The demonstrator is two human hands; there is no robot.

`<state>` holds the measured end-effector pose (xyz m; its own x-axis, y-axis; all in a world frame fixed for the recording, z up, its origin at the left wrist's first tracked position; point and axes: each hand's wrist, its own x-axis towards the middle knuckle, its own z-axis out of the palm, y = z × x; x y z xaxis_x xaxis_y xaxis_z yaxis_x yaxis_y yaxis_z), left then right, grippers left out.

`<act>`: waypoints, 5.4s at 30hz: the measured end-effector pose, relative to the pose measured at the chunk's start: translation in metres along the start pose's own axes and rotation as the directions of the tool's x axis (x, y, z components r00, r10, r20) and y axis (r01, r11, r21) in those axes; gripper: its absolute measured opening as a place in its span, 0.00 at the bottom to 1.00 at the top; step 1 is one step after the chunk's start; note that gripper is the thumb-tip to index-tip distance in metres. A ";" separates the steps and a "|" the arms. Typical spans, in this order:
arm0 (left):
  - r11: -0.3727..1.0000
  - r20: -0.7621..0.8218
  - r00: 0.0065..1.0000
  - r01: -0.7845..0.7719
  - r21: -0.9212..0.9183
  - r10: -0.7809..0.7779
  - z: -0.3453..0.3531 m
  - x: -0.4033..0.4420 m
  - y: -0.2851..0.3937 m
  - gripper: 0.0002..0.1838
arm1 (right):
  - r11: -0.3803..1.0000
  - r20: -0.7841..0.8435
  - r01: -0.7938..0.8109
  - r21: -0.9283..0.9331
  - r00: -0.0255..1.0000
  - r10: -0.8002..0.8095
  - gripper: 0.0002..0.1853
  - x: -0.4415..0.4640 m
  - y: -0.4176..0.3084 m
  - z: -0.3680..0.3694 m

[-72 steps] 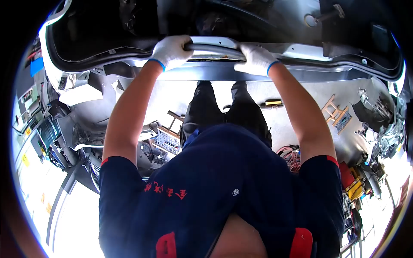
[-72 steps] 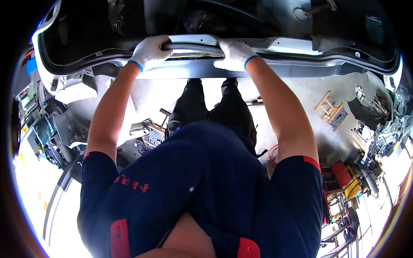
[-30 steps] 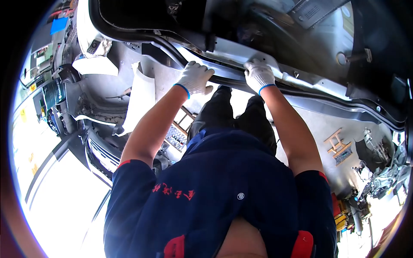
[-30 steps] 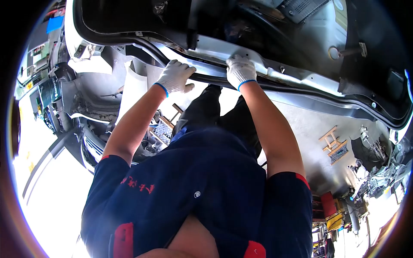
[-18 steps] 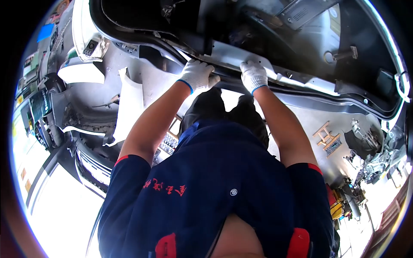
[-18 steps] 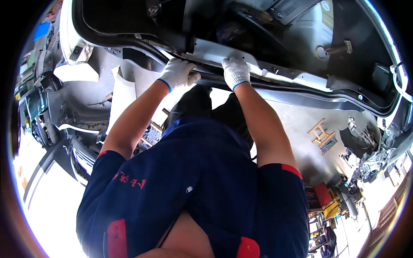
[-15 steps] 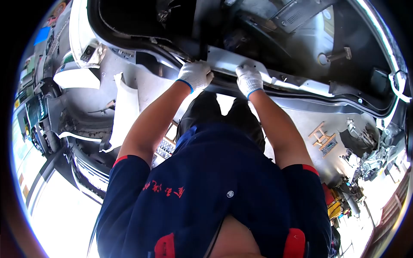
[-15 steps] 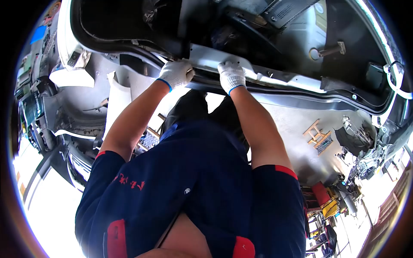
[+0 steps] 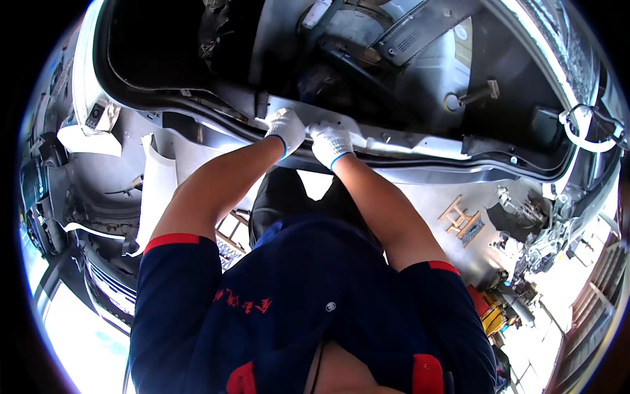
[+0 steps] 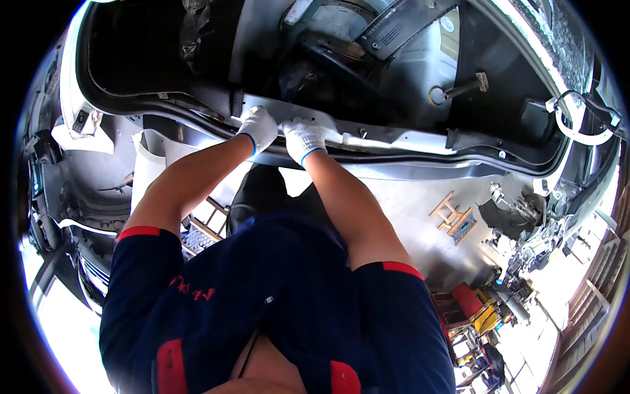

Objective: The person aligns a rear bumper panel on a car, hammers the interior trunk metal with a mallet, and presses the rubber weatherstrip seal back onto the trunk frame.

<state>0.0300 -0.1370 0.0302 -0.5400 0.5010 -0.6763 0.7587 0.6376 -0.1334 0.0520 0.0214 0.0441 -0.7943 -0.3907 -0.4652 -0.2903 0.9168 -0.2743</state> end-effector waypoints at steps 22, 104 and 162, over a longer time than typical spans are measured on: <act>0.922 0.373 0.899 0.079 0.379 -0.230 -0.025 0.040 0.044 0.16 | 0.729 -0.291 0.111 0.676 0.948 0.126 0.07 -0.108 0.287 -0.025; 0.951 -0.161 0.985 0.015 -0.308 -0.068 -0.045 -0.027 -0.007 0.18 | 0.167 -0.026 -0.266 0.949 0.463 0.886 0.10 -0.357 0.214 0.175; 0.895 -0.166 0.889 -0.387 0.224 0.426 -0.044 0.025 0.010 0.13 | -0.624 0.631 -0.114 0.773 0.040 0.775 0.11 -0.509 -0.263 0.229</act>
<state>0.0083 -0.0929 0.0437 -0.2174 0.8142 -0.5383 0.9691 0.2457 -0.0198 0.6546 -0.0399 0.1602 0.0802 0.6428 -0.7618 0.6844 -0.5911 -0.4268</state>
